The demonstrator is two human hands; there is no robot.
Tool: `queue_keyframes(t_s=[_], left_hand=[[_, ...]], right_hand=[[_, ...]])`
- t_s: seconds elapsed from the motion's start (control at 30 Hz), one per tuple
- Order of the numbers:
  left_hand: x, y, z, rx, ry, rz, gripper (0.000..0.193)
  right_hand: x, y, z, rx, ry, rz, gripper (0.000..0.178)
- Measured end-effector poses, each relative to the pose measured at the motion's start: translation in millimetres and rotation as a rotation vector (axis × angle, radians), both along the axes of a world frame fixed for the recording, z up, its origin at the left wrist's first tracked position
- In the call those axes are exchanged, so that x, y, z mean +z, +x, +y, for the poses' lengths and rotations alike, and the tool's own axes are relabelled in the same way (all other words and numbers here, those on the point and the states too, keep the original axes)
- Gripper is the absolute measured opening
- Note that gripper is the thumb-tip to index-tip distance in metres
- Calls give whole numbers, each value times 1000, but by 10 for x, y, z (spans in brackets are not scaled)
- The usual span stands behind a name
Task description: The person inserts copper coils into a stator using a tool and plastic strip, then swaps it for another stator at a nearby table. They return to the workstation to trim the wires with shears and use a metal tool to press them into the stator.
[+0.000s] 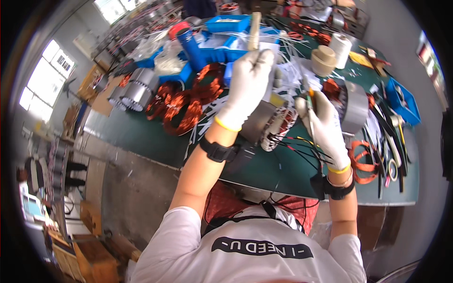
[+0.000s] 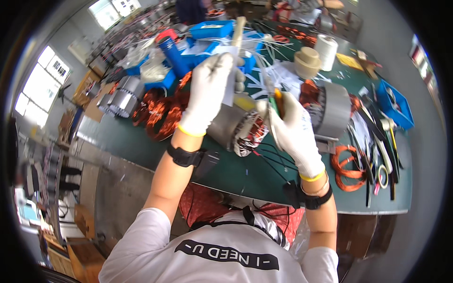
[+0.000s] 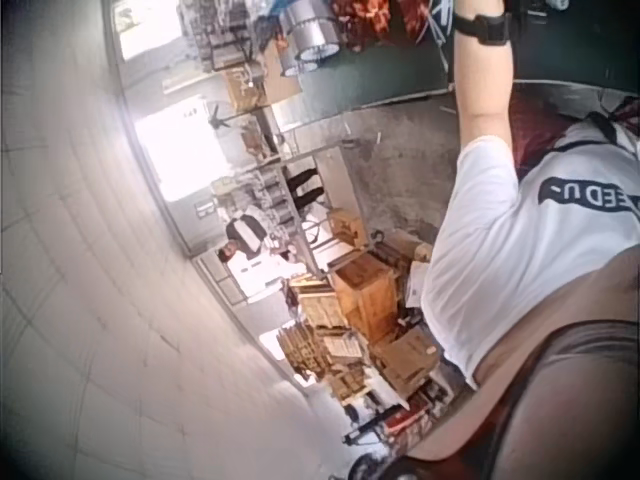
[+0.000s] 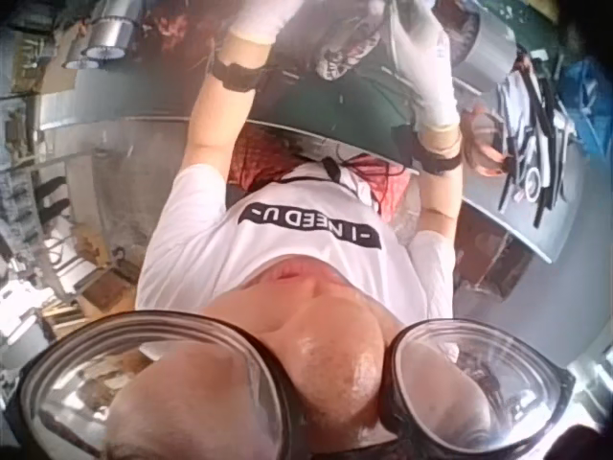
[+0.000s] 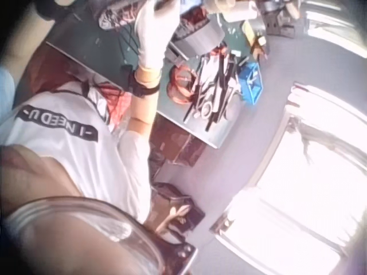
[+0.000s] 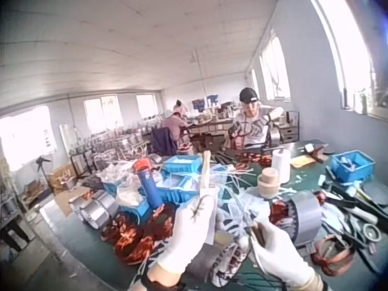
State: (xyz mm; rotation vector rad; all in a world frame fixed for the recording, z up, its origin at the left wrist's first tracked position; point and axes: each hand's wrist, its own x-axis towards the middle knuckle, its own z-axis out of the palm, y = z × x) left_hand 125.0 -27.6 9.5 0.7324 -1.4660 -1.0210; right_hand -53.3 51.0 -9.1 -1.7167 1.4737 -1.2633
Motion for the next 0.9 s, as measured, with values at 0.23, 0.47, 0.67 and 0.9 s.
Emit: queue_keyframes(t_s=[0.23,0.47,0.67,0.9], left_hand=[[63,-254,139,-79,56,-50,28],[54,-194,182,-97,81,-113,29],[67,-93,225,-528,292,170,38],[95,-134,130,-177,191,150,31]], right_hand=[[-2,-55,11,-19,-62,107,37],[45,-91,88,-16,-14,150,39],[-69,-136,4,-13,86,12,45],[44,-124,69,24,-41,60,41]])
